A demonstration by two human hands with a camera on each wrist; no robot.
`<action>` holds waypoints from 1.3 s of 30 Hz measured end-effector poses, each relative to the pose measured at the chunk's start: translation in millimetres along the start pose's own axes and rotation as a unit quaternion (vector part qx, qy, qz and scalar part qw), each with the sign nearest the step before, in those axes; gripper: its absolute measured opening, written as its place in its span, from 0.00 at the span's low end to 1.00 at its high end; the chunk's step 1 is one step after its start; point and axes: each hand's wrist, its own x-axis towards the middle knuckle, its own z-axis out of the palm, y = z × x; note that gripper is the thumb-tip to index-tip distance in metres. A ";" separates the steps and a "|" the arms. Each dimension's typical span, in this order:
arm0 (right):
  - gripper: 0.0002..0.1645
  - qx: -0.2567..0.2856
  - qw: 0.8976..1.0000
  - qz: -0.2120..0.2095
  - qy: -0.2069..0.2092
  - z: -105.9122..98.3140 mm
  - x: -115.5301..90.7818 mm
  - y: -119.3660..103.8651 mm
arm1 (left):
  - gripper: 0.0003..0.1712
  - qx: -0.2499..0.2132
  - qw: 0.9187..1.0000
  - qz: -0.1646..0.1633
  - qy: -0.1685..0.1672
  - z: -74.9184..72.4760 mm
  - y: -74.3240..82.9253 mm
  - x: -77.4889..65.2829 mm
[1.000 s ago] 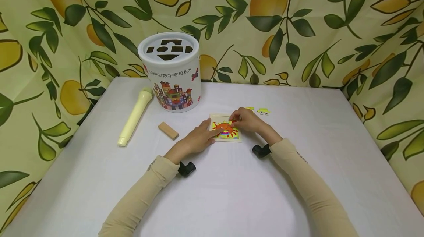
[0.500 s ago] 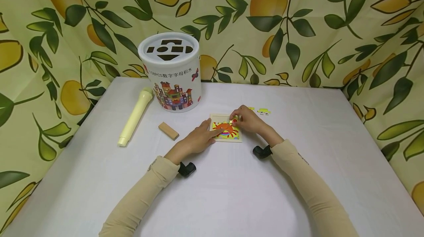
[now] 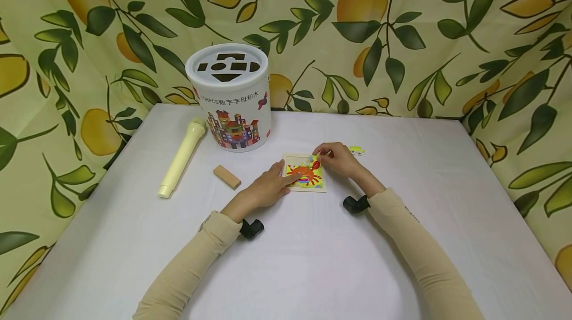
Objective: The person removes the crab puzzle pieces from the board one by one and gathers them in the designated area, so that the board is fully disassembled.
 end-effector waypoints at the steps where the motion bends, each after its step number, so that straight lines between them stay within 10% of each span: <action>1: 0.08 0.007 1.000 0.000 -0.001 -0.4 -0.1 0.2 | 0.27 0.001 1.000 0.002 0.001 0.2 -0.3 0.2; 14: 0.10 0.081 0.993 0.077 0.032 -18.4 -4.4 7.4 | 0.27 0.003 1.000 0.008 -0.001 0.5 0.9 0.8; 21: 0.18 0.116 0.978 0.161 0.070 -59.6 -9.9 26.5 | 0.27 0.004 1.000 0.007 -0.001 1.1 0.3 -0.7; 29: 0.26 0.106 0.962 0.241 0.064 -107.6 -26.5 67.3 | 0.27 -0.001 1.000 0.017 0.010 0.9 -1.7 -4.1; 39: 0.23 0.046 0.956 0.286 0.041 -103.7 -31.9 98.7 | 0.27 0.008 0.999 0.036 0.019 2.5 -2.8 -1.6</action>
